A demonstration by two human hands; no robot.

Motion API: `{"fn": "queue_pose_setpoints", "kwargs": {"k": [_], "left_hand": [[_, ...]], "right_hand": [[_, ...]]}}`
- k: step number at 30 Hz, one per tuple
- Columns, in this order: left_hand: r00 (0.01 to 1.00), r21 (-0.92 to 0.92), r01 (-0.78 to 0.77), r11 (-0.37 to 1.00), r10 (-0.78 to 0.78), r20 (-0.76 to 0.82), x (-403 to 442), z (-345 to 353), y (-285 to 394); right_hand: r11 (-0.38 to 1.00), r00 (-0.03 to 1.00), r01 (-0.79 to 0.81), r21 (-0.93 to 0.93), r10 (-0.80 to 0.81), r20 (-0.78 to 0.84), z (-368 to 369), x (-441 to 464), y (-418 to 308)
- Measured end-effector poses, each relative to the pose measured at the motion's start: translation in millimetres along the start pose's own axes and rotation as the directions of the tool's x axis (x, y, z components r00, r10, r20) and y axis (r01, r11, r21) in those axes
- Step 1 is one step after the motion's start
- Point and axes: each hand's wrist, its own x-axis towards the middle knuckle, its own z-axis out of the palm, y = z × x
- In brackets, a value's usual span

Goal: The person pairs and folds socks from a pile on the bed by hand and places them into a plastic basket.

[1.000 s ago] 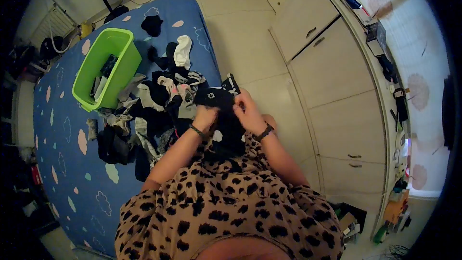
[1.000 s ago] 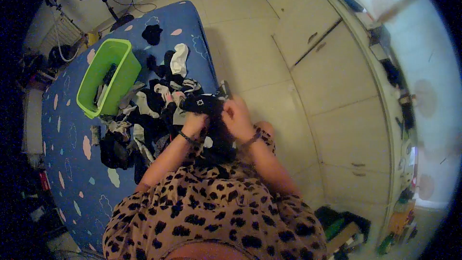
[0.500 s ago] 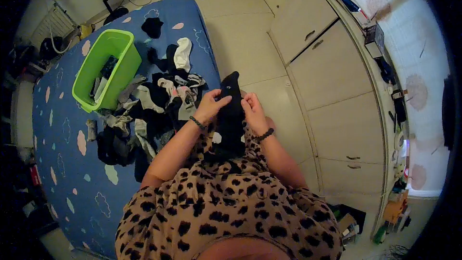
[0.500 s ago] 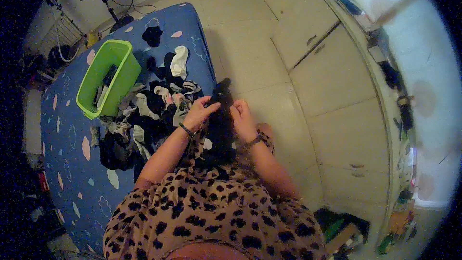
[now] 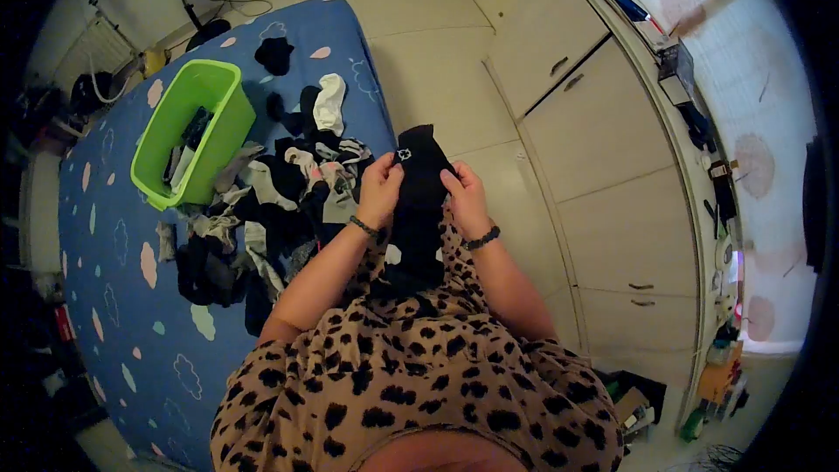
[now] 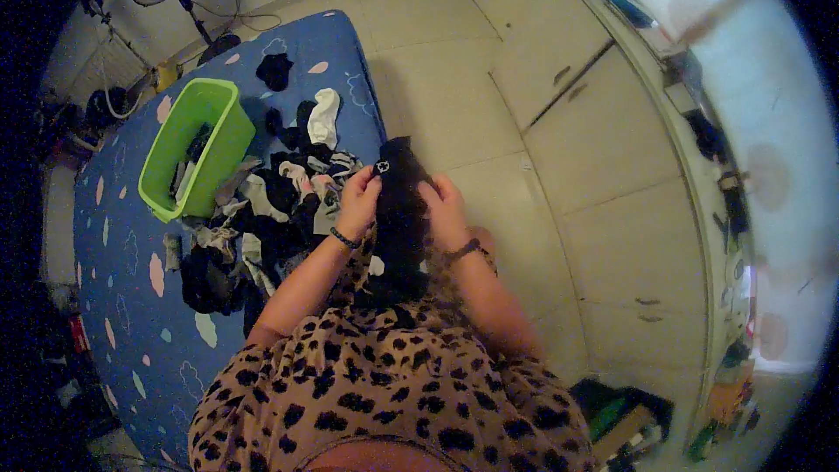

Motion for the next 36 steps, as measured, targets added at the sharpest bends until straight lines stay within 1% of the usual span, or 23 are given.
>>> {"fn": "queue_pose_setpoints", "kwargs": {"k": [1,3,7,9,10,11,13,15,17,18,21,22,23,24,25,26,27,28,30,31,33,34,36], "left_hand": [[1.0,0.011,0.005,1.0,-0.005,0.002,-6,3,9],[1.0,0.023,0.01,1.0,-0.01,0.007,-9,6,10],[0.995,-0.102,0.055,0.993,-0.046,0.093,-9,10,4],[0.992,-0.127,0.073,0.989,-0.059,0.114,-11,15,22],[0.996,0.015,0.028,1.0,-0.029,0.09,-14,22,40],[0.997,0.159,-0.015,0.987,0.004,0.071,-15,25,50],[0.997,0.097,-0.02,0.995,0.013,0.071,-9,19,38],[0.997,0.034,-0.025,0.999,0.022,0.073,-1,13,15],[0.995,-0.225,0.028,0.974,-0.048,-0.084,3,8,-9],[0.995,-0.224,0.03,0.974,-0.049,-0.083,-1,14,6],[0.984,0.02,-0.181,0.983,0.18,0.009,-6,26,47],[0.964,0.214,-0.238,0.948,0.203,0.172,5,14,43],[0.924,0.387,-0.316,0.866,0.19,0.331,15,1,40],[0.926,0.388,-0.315,0.866,0.19,0.328,21,-6,44],[0.919,0.339,-0.142,0.93,-0.003,0.394,26,-11,52],[0.864,0.304,0.042,0.952,-0.188,0.468,33,-16,60],[0.88,0.45,-0.057,0.891,-0.168,0.444,42,-20,68],[0.907,0.385,-0.025,0.923,-0.141,0.398,42,-15,84],[0.93,0.519,-0.074,0.852,-0.13,0.345,57,-11,97],[0.93,0.519,-0.072,0.852,-0.131,0.344,64,-9,93],[0.93,0.525,-0.351,0.776,0.226,0.289,73,-1,84],[0.93,0.525,-0.352,0.775,0.227,0.288,72,-2,81],[0.983,0.563,-0.176,0.807,0.176,0.055,64,-2,75]], "right_hand": [[1.0,1.0,0.001,0.001,-0.001,-0.004,0,-2,0],[0.982,0.999,-0.043,0.186,0.043,0.004,5,-5,-5],[0.992,1.0,0.017,0.123,-0.015,-0.013,19,-8,-18],[0.999,0.998,-0.004,-0.054,0.008,0.064,15,-4,-21],[0.999,0.998,-0.004,-0.053,0.007,0.065,11,0,-15],[0.984,0.997,0.063,-0.166,-0.053,0.063,5,7,-3],[0.952,0.991,0.128,-0.277,-0.114,0.066,3,9,3],[0.995,0.993,0.102,0.005,-0.101,-0.061,7,6,1],[0.99,0.995,0.095,0.1,-0.09,-0.053,20,1,-11],[0.977,0.996,0.089,0.194,-0.082,-0.043,24,0,-15],[0.99,0.992,0.089,0.108,-0.098,0.078,16,6,-16],[0.991,0.992,0.084,0.107,-0.093,0.08,17,3,-21],[0.99,0.996,0.044,0.136,-0.054,0.076,17,1,-29],[0.986,0.997,0.004,0.164,-0.016,0.07,19,-2,-36],[0.987,0.997,0.006,0.163,-0.018,0.069,22,-3,-42],[0.991,0.999,0.026,0.132,-0.032,0.044,24,-4,-46],[0.994,0.999,0.042,0.102,-0.044,0.018,24,-5,-47],[0.994,0.999,0.043,0.103,-0.045,0.014,20,-2,-43],[0.996,0.98,-0.017,-0.086,0.034,0.197,10,11,-32],[0.996,0.98,-0.019,-0.086,0.036,0.197,15,11,-38],[0.98,0.999,0.028,-0.198,-0.025,0.019,28,13,-48],[0.98,0.999,0.03,-0.198,-0.026,0.021,28,19,-46],[0.768,0.971,0.195,-0.61,-0.24,0.008,21,38,-35]]}}
